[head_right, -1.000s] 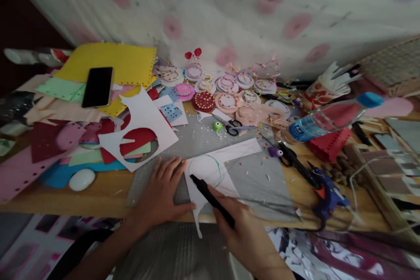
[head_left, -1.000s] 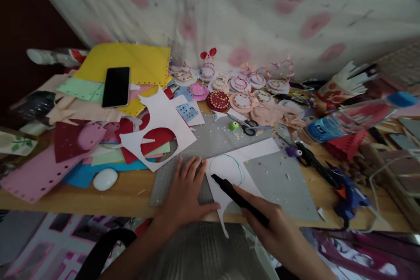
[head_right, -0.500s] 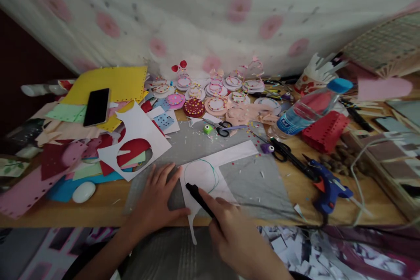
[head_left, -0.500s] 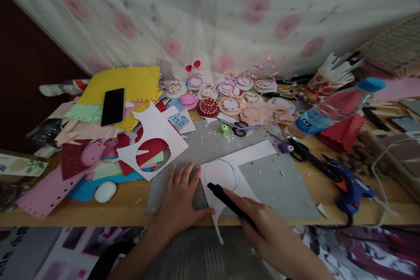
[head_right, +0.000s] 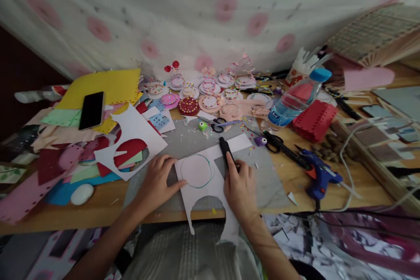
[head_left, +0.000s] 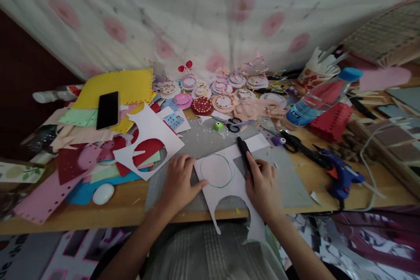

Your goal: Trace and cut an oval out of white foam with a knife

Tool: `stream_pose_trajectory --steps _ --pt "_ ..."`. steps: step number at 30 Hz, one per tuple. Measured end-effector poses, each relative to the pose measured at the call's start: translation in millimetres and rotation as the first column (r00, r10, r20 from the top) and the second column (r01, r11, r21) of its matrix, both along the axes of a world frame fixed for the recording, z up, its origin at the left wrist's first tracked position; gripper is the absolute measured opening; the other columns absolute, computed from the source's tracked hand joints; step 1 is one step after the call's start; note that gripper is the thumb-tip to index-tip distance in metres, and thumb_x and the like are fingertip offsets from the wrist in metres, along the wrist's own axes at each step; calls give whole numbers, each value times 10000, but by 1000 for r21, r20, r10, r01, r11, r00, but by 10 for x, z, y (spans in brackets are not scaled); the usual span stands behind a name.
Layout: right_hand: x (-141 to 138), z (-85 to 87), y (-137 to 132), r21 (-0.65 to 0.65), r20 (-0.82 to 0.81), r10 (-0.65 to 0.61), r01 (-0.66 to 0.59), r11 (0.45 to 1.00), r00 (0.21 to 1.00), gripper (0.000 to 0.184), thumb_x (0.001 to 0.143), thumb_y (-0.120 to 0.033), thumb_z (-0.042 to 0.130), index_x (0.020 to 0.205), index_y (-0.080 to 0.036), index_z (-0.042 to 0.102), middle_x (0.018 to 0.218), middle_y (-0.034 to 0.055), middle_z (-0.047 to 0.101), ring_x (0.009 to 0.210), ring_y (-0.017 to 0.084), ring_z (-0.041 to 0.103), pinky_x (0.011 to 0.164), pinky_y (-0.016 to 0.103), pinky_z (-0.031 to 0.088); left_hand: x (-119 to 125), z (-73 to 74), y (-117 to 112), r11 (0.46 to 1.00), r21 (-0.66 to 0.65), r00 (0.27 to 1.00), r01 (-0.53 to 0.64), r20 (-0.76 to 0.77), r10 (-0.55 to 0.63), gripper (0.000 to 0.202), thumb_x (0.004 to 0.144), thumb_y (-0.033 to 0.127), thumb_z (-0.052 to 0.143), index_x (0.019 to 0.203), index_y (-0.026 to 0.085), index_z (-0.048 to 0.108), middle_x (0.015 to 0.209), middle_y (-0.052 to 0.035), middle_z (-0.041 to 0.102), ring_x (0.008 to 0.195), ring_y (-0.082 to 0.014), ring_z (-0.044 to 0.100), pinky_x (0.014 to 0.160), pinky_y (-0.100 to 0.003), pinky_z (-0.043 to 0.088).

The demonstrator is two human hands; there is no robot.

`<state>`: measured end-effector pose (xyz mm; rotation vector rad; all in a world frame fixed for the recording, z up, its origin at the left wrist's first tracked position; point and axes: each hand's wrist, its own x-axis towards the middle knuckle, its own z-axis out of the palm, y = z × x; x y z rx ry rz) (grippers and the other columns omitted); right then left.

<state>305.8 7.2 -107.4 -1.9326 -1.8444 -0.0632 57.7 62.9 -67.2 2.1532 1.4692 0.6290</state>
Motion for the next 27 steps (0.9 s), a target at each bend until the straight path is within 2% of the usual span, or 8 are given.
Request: stream_pose_trajectory --steps 2,4,7,10,13,16,22,27 --pt "-79 1 34 5 -1 0 0 1000 1000 607 917 -140 429 1506 -228 311 1074 145 518 915 286 499 831 510 508 16 48 54 971 -221 942 -90 298 155 308 669 362 759 882 182 631 978 -79 604 1035 -296 523 1018 -513 373" --pt "-129 18 54 17 -44 11 -10 1000 999 613 919 -142 422 1511 -234 292 1080 142 509 935 286 503 839 509 507 14 100 86 895 -435 817 -102 476 325 262 690 388 729 805 190 601 861 -41 603 911 -244 565 913 -441 458" --pt "-168 40 64 62 -113 26 -19 998 993 606 920 -137 411 1510 -219 299 1106 154 498 996 300 507 865 533 496 -16 178 86 804 -594 747 -36 518 416 314 756 463 669 856 170 619 815 -46 648 791 -209 619 744 -364 524" --pt "-174 49 62 63 -152 87 -78 995 984 616 897 -86 402 1492 -240 351 1282 168 449 1113 311 480 941 555 460 -60 235 49 703 -707 684 78 551 478 359 723 465 729 859 135 686 819 -71 694 775 -203 647 709 -330 539" --pt "-159 47 58 17 -185 160 -160 987 970 635 856 -38 403 1441 -283 444 1416 135 384 1208 314 456 987 555 436 -88 235 9 618 -765 522 181 607 598 314 629 382 840 767 125 725 760 -49 701 703 -161 631 661 -267 524" --pt "-150 44 58 -13 -190 160 -165 986 969 618 834 -34 416 1400 -266 505 1433 135 390 1241 321 455 985 547 440 -71 179 -27 592 -779 397 205 619 677 291 581 336 881 703 126 722 711 -30 695 661 -135 617 620 -227 510" --pt "-172 64 71 -49 -192 134 -146 988 972 580 839 -45 410 1369 -240 544 1416 145 397 1226 321 470 983 547 438 38 96 -64 528 -807 288 263 588 756 362 504 388 914 666 135 710 605 8 638 540 -87 561 519 -187 474" --pt "-166 69 80 -33 -224 151 -162 986 963 593 839 -36 408 1380 -246 529 1408 145 389 1241 319 455 994 538 436 -1 97 -84 514 -810 266 284 581 769 334 584 382 889 753 147 724 695 -1 676 612 -100 608 556 -182 496"
